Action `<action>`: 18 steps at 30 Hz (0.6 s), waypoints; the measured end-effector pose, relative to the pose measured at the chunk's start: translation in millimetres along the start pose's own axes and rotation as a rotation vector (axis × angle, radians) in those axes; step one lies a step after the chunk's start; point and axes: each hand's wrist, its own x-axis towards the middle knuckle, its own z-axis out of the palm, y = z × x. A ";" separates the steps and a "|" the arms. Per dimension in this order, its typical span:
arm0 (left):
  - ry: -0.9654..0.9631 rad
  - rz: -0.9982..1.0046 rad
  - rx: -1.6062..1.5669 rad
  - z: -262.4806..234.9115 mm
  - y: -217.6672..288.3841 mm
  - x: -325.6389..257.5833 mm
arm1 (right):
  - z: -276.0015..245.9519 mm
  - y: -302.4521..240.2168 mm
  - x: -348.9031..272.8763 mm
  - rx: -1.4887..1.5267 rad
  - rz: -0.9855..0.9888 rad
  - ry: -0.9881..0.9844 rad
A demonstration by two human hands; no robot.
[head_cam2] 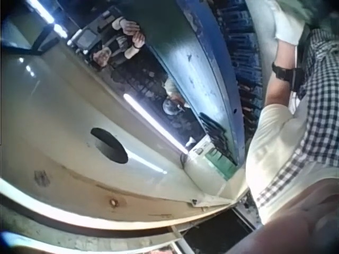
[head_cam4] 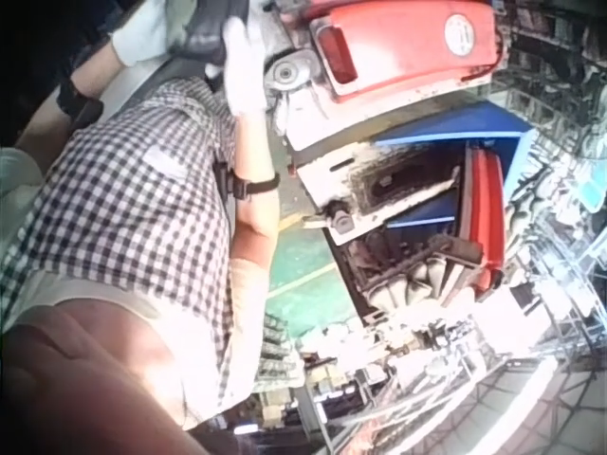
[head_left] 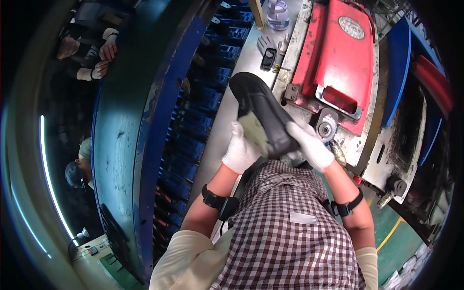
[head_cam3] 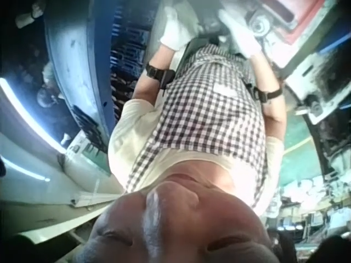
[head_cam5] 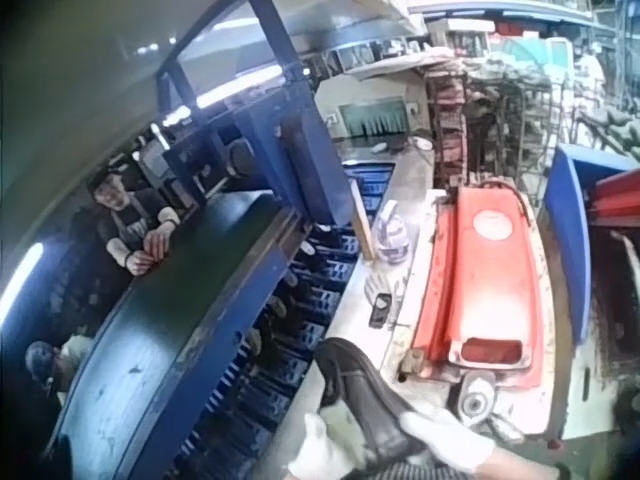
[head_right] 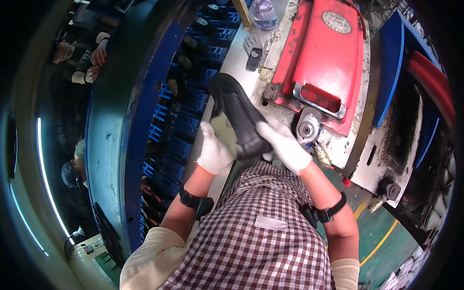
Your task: Operating a heat-setting or pressing machine to finish shoe assembly in a factory setting.
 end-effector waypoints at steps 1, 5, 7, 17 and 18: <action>0.087 -0.005 0.031 -0.9 4.0 -0.2 | 8.9 4.3 11.9 -0.092 0.012 0.006; 0.431 -0.100 -0.067 -18.6 36.5 7.5 | 10.4 44.8 46.6 -0.663 -0.424 0.008; 0.556 -0.059 -0.053 -80.8 48.9 7.5 | 3.4 25.1 33.9 -0.866 -0.532 0.106; 1.230 0.363 0.714 -344.5 188.9 58.1 | -73.1 50.3 -28.9 -1.412 -0.537 0.832; 1.238 0.493 0.987 -326.3 171.3 88.6 | -75.2 58.6 -28.6 -1.510 -0.452 0.877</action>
